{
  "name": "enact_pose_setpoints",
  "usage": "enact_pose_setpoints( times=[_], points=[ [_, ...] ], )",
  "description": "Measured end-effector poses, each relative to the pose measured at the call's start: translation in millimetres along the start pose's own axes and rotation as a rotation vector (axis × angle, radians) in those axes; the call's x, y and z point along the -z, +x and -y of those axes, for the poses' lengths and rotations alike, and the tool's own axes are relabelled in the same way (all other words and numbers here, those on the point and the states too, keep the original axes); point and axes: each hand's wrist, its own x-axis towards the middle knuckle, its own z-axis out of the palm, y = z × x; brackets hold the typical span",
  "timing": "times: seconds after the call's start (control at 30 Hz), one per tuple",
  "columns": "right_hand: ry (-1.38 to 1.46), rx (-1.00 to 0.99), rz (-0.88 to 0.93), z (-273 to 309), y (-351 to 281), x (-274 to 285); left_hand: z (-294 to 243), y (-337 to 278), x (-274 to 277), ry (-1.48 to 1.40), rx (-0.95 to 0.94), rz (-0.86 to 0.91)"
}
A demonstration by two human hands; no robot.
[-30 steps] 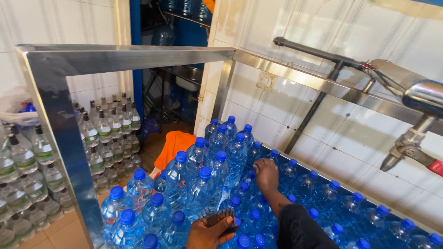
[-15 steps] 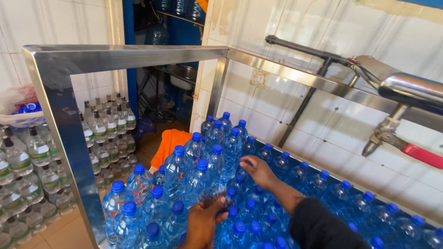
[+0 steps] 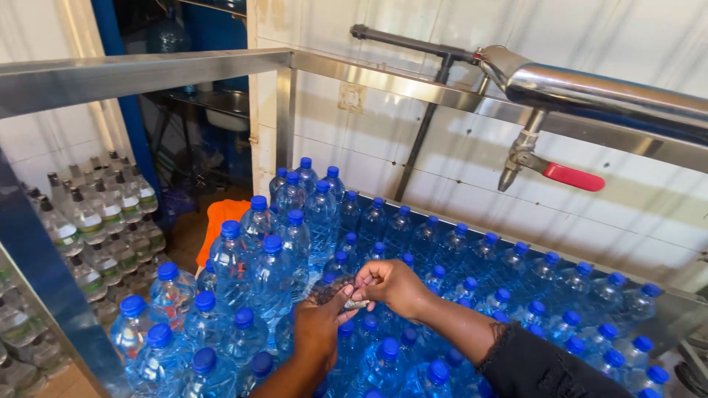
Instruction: A person manually applies caps or seals to a large grid of blue water bottles arranged on a metal rack.
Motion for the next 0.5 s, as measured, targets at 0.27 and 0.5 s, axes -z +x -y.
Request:
enact_pose_setpoints(
  times=[0.27,0.5],
  points=[
    [-0.084,-0.035,-0.147,3.8,-20.5,9.3,-10.0,-12.7,-10.4,0.073,0.088,0.010],
    [-0.025,-0.025,-0.193,-0.2,-9.1,31.5,-2.5,1.2,-1.4,0.018,0.045,-0.032]
  ],
)
